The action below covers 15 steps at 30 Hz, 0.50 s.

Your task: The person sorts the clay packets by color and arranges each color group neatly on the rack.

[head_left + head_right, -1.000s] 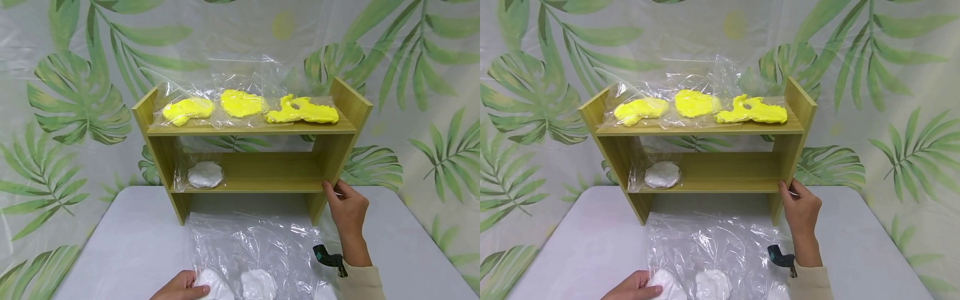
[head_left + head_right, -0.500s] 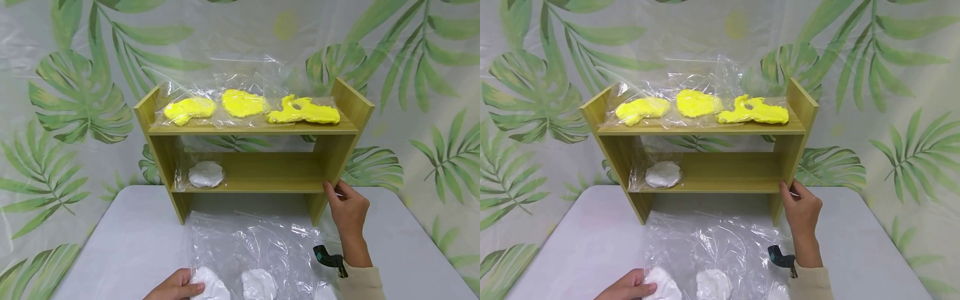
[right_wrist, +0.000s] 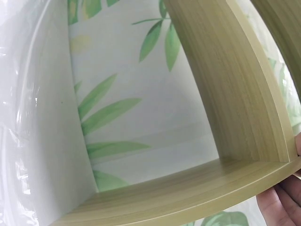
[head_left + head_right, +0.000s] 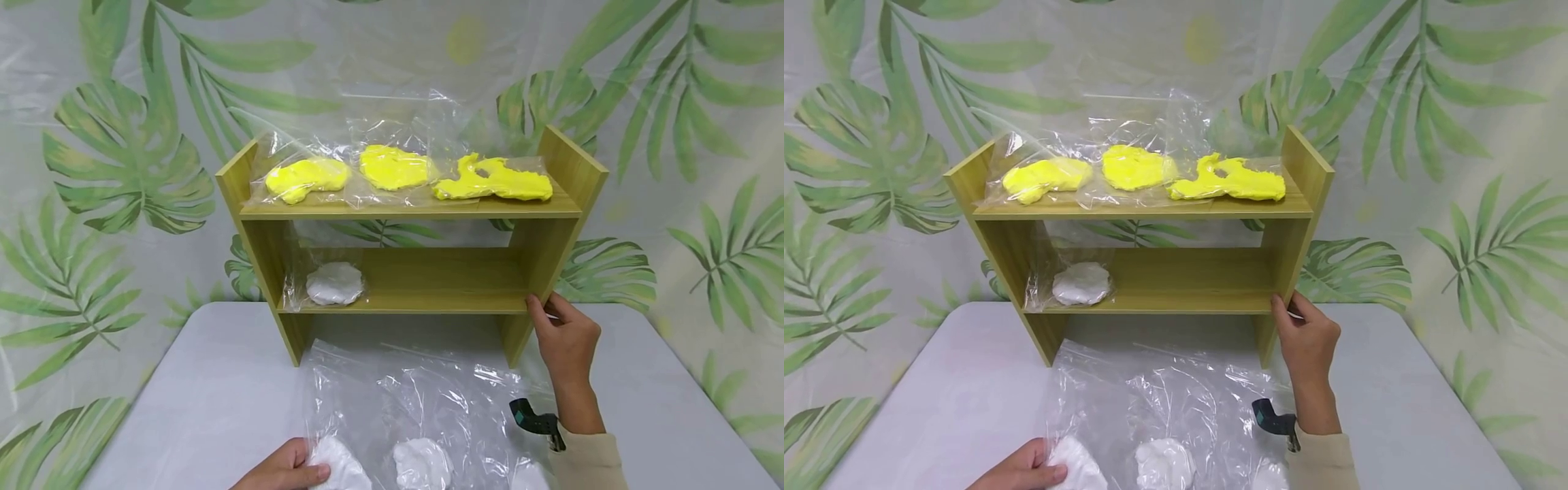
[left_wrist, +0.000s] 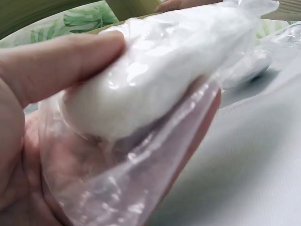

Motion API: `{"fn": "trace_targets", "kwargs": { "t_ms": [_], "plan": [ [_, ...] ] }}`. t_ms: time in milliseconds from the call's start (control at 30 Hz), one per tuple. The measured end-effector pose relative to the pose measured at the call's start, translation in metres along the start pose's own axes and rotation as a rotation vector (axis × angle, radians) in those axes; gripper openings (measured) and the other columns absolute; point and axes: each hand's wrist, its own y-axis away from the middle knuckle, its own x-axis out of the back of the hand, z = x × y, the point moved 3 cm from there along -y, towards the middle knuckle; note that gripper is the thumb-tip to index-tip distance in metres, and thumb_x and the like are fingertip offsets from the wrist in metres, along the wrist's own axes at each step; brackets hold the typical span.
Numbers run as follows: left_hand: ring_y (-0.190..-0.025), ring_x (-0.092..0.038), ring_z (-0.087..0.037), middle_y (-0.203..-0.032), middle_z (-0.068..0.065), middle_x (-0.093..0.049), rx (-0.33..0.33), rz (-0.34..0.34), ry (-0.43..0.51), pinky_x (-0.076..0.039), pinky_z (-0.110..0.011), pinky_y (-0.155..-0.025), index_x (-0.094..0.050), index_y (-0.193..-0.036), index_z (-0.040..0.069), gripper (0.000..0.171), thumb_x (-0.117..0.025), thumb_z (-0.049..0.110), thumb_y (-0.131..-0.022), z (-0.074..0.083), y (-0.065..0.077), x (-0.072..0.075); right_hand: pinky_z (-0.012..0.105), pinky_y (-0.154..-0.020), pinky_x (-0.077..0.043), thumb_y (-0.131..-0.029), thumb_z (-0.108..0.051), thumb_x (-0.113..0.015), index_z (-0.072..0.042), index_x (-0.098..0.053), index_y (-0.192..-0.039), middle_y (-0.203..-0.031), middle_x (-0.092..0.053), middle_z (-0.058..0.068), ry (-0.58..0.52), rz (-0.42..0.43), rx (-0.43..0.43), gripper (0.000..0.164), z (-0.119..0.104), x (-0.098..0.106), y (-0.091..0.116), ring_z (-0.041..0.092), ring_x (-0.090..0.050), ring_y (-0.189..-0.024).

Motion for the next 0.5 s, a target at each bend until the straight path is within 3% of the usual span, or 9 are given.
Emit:
{"fn": "trace_targets", "kwargs": {
  "t_ms": [100, 200, 333, 400, 433, 500],
  "plan": [
    [-0.085, -0.066, -0.01, -0.096, -0.005, -0.07, 0.006, 0.053, -0.049, -0.053, -0.022, -0.075, -0.057, -0.114, -0.002, 0.02, -0.044, 0.004, -0.1, 0.003, 0.002, 0.0, 0.003, -0.061, -0.043, -0.087, -0.018, -0.072, -0.004, -0.076, -0.102, -0.087, -0.073, 0.015, 0.005, -0.003, -0.003, 0.021, 0.0, 0.0, 0.0, -0.022, -0.054, -0.072],
    [-0.08, -0.065, -0.009, -0.091, -0.004, -0.068, 0.035, 0.169, -0.122, -0.053, -0.022, -0.073, -0.054, -0.11, -0.003, 0.017, -0.052, 0.008, -0.097, 0.007, 0.007, 0.001, 0.002, -0.062, -0.043, -0.087, -0.019, -0.072, -0.003, -0.075, -0.102, -0.087, -0.073, 0.015, 0.013, -0.005, -0.005, 0.022, -0.001, 0.0, 0.0, -0.022, -0.053, -0.072],
    [-0.085, -0.064, -0.014, -0.096, -0.006, -0.063, 0.085, 0.355, -0.231, -0.052, -0.023, -0.076, -0.044, -0.114, -0.007, 0.036, -0.062, 0.017, -0.093, 0.015, 0.015, -0.002, 0.002, -0.062, -0.042, -0.088, -0.02, -0.071, -0.003, -0.075, -0.103, -0.088, -0.073, 0.014, 0.024, -0.009, -0.009, 0.023, -0.002, 0.001, 0.0, -0.022, -0.052, -0.073],
    [-0.088, -0.063, -0.015, -0.099, -0.007, -0.06, 0.088, 0.407, -0.286, -0.05, -0.023, -0.078, -0.04, -0.116, -0.009, 0.043, -0.063, 0.018, -0.091, 0.02, 0.017, -0.005, 0.002, -0.063, -0.042, -0.088, -0.021, -0.071, -0.003, -0.075, -0.103, -0.088, -0.073, 0.014, 0.029, -0.012, -0.013, 0.024, -0.002, 0.001, 0.0, -0.022, -0.052, -0.073],
    [-0.089, -0.063, -0.016, -0.1, -0.007, -0.06, 0.086, 0.411, -0.29, -0.05, -0.023, -0.078, -0.04, -0.117, -0.009, 0.044, -0.064, 0.018, -0.091, 0.023, 0.018, -0.007, 0.002, -0.063, -0.042, -0.088, -0.021, -0.071, -0.002, -0.075, -0.103, -0.088, -0.073, 0.015, 0.031, -0.013, -0.014, 0.024, -0.001, 0.001, 0.0, -0.022, -0.052, -0.073],
    [-0.092, -0.063, -0.018, -0.105, -0.01, -0.061, 0.065, 0.348, -0.242, -0.051, -0.025, -0.081, -0.039, -0.122, -0.009, 0.043, -0.061, 0.014, -0.093, 0.028, 0.017, -0.013, 0.002, -0.063, -0.042, -0.088, -0.02, -0.071, -0.002, -0.075, -0.102, -0.087, -0.073, 0.014, 0.035, -0.013, -0.016, 0.024, -0.001, 0.001, 0.001, -0.022, -0.051, -0.072]
  ]
}}
